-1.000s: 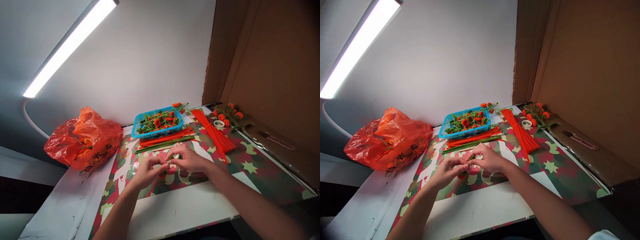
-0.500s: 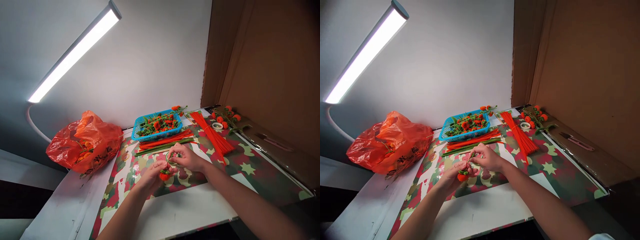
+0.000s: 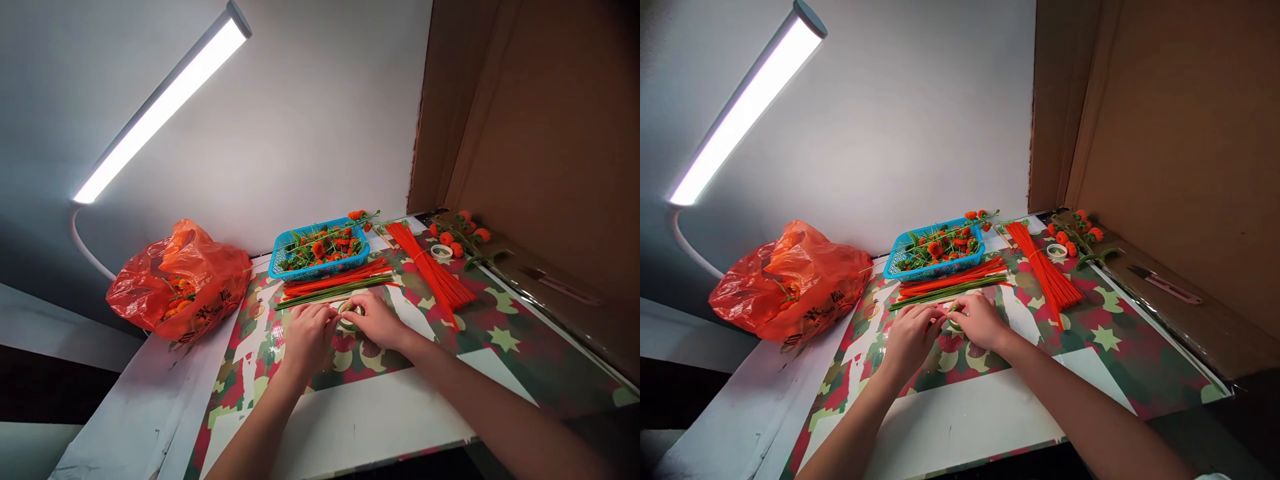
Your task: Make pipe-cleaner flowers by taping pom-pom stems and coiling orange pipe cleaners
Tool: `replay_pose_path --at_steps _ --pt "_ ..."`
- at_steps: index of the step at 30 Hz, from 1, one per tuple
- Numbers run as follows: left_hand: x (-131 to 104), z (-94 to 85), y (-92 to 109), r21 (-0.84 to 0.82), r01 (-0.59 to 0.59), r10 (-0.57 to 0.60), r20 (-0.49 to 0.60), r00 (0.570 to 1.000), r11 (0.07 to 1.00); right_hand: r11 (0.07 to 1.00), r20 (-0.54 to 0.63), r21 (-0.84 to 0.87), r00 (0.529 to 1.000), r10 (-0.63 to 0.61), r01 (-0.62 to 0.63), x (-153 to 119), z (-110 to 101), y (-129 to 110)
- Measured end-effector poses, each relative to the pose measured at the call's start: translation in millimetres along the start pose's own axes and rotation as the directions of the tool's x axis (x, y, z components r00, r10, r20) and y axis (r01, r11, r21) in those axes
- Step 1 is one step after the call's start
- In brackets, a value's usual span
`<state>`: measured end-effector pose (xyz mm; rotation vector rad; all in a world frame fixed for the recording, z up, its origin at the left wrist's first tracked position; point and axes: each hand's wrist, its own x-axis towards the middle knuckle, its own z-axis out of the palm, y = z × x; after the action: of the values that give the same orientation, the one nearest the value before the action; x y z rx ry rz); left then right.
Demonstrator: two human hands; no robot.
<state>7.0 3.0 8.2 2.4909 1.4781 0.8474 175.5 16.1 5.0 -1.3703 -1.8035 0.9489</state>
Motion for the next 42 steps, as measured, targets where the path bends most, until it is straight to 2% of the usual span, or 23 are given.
replay_pose_path --at_steps 3,7,11,15,17,18,21,23,25,26,27,28,30,32,33,35,37,39,42 --pt "0 -1.6 -3 0.042 -0.012 0.010 0.042 0.999 0.999 0.996 0.017 -0.052 0.998 -0.066 0.067 -1 -4 -1" --pt "-2 -7.2 -3 -0.013 -0.031 0.032 0.072 0.997 0.999 0.974 0.045 -0.103 0.979 -0.196 0.200 -3 -8 -2" --pt "-4 -12.4 -5 -0.213 0.045 0.000 0.204 0.979 0.976 0.965 0.074 -0.089 0.968 -0.239 0.245 -3 -11 -4" --pt "-5 -9.7 -8 -0.462 0.181 -0.039 0.300 0.953 0.868 0.972 0.132 -0.051 0.967 -0.220 0.228 -3 -18 -7" --pt "-5 -6.1 -9 -0.597 0.267 -0.054 0.350 0.935 0.756 0.974 0.136 0.003 0.965 -0.225 0.227 -3 -20 -6" --pt "-5 -4.2 -10 -0.667 0.321 -0.056 0.387 0.921 0.672 0.973 0.134 0.046 0.964 -0.230 0.225 -2 -21 -4" --pt "-6 1.9 -10 -0.804 0.493 -0.010 0.520 0.854 0.333 0.946 0.185 0.258 0.951 -0.249 0.198 0 -18 1" --pt "-7 6.0 -10 -0.790 0.599 0.050 0.609 0.792 0.130 0.895 0.265 0.423 0.926 -0.269 0.139 2 -14 5" --pt "-7 9.3 -10 -0.757 0.654 0.061 0.653 0.755 0.016 0.851 0.315 0.522 0.913 -0.259 0.061 3 -11 6" --pt "-7 10.2 -10 -0.762 0.648 0.018 0.648 0.762 0.001 0.851 0.300 0.524 0.925 -0.233 0.045 4 -10 6" --pt "-6 10.5 -9 -0.786 0.618 -0.053 0.616 0.786 0.021 0.871 0.257 0.489 0.946 -0.197 0.048 4 -10 6" --pt "-5 10.0 -8 -0.819 0.568 -0.138 0.555 0.820 0.083 0.902 0.193 0.427 0.968 -0.158 0.062 4 -10 6" --pt "-3 7.2 -5 -0.836 0.447 -0.269 0.373 0.888 0.318 0.960 0.048 0.267 0.993 -0.105 0.088 3 -9 4" --pt "-2 3.5 -1 -0.722 0.348 -0.298 0.203 0.933 0.598 0.983 -0.013 0.162 0.996 -0.088 0.089 2 -8 3" --pt "-1 1.8 1 -0.639 0.317 -0.292 0.149 0.945 0.700 0.986 -0.014 0.141 0.996 -0.084 0.085 2 -6 3" --pt "-2 -0.4 3 -0.511 0.287 -0.276 0.099 0.956 0.810 0.991 0.001 0.114 0.997 -0.075 0.075 1 -3 3" --pt "-2 -1.5 1 -0.463 0.280 -0.261 0.106 0.960 0.841 0.995 0.010 0.076 0.998 -0.069 0.068 0 0 3" --pt "-2 -2.5 -3 -0.496 0.294 -0.240 0.171 0.956 0.817 0.995 0.023 0.046 0.995 -0.092 0.091 -1 -1 3" --pt "-2 -5.4 -10 -0.647 0.368 -0.144 0.372 0.917 0.667 0.973 0.055 0.073 0.973 -0.224 0.219 -2 -6 2"
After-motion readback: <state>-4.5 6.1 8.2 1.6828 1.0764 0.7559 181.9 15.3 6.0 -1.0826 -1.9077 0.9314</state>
